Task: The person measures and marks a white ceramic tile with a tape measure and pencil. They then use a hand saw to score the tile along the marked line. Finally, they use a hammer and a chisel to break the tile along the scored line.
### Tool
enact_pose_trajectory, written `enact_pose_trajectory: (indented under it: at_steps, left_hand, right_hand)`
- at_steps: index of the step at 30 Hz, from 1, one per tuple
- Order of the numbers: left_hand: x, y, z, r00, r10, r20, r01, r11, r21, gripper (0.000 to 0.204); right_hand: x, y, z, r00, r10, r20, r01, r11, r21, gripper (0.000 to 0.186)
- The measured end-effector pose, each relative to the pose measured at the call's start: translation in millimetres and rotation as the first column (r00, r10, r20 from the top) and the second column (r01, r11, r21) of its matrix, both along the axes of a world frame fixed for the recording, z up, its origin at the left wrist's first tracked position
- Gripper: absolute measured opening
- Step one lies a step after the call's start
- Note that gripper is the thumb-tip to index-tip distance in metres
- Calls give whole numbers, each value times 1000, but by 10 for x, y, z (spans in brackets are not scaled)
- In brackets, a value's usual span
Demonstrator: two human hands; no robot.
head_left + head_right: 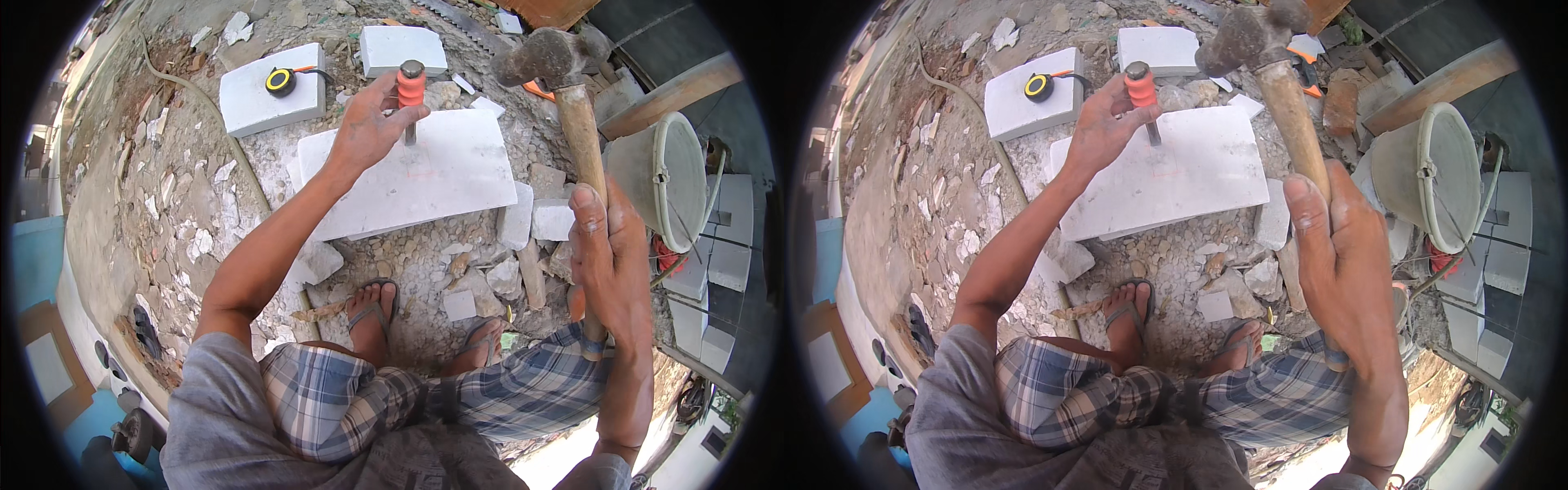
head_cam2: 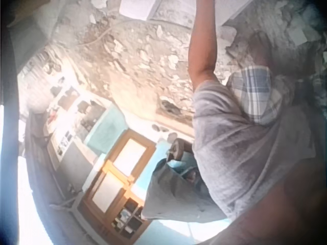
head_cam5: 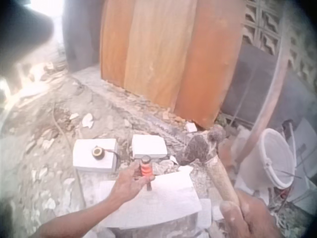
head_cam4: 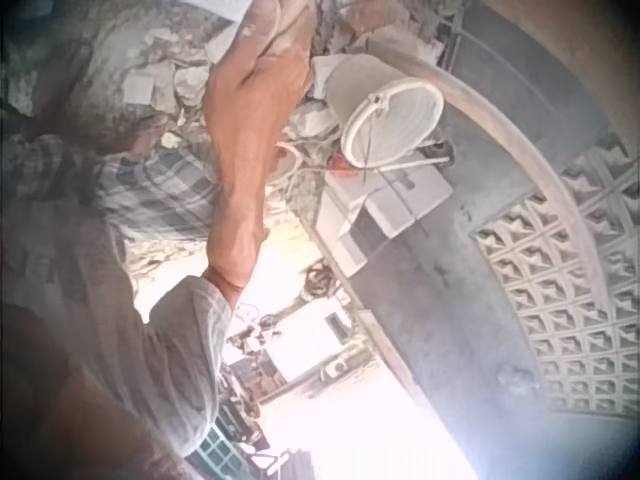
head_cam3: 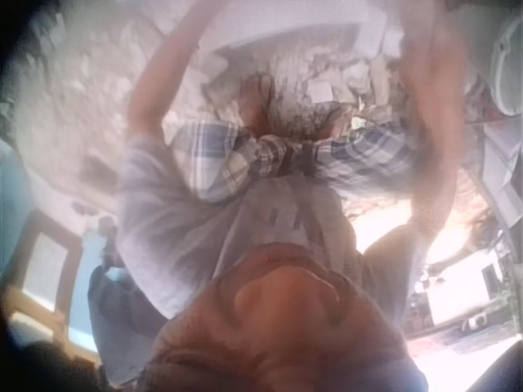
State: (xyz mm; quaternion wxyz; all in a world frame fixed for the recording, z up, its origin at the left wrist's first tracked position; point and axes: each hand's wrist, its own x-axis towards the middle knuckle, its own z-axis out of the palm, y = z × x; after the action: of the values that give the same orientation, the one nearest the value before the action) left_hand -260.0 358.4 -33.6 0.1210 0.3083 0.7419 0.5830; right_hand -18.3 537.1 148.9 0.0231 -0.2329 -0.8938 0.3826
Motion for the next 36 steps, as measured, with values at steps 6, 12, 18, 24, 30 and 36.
enact_pose_trajectory:
  at_steps: [6,12,18,24,30,36]
  left_hand:
    - [-46,16,150,999,52,11,-52,998,45,49]
    - [42,83,-1,1000,9,-5,-9,1000,10,50]
    - [57,133,2,999,-13,-30,14,1000,22,49]
    - [70,168,25,999,-22,-34,21,1000,-22,49]
    - [60,178,27,998,-32,-55,32,999,-12,48]
    - [31,188,60,998,-49,-40,49,999,-19,48]
  right_hand:
    - [174,40,-100,978,-206,24,207,961,-184,44]
    - [195,16,-87,984,-175,30,177,970,-164,44]
    - [214,101,-180,995,-101,-2,100,990,-96,43]
    - [184,108,-179,996,-94,-2,93,991,-99,43]
    - [107,49,-151,996,-86,11,87,992,-96,41]
    - [45,47,-189,998,-57,2,56,992,-110,40]
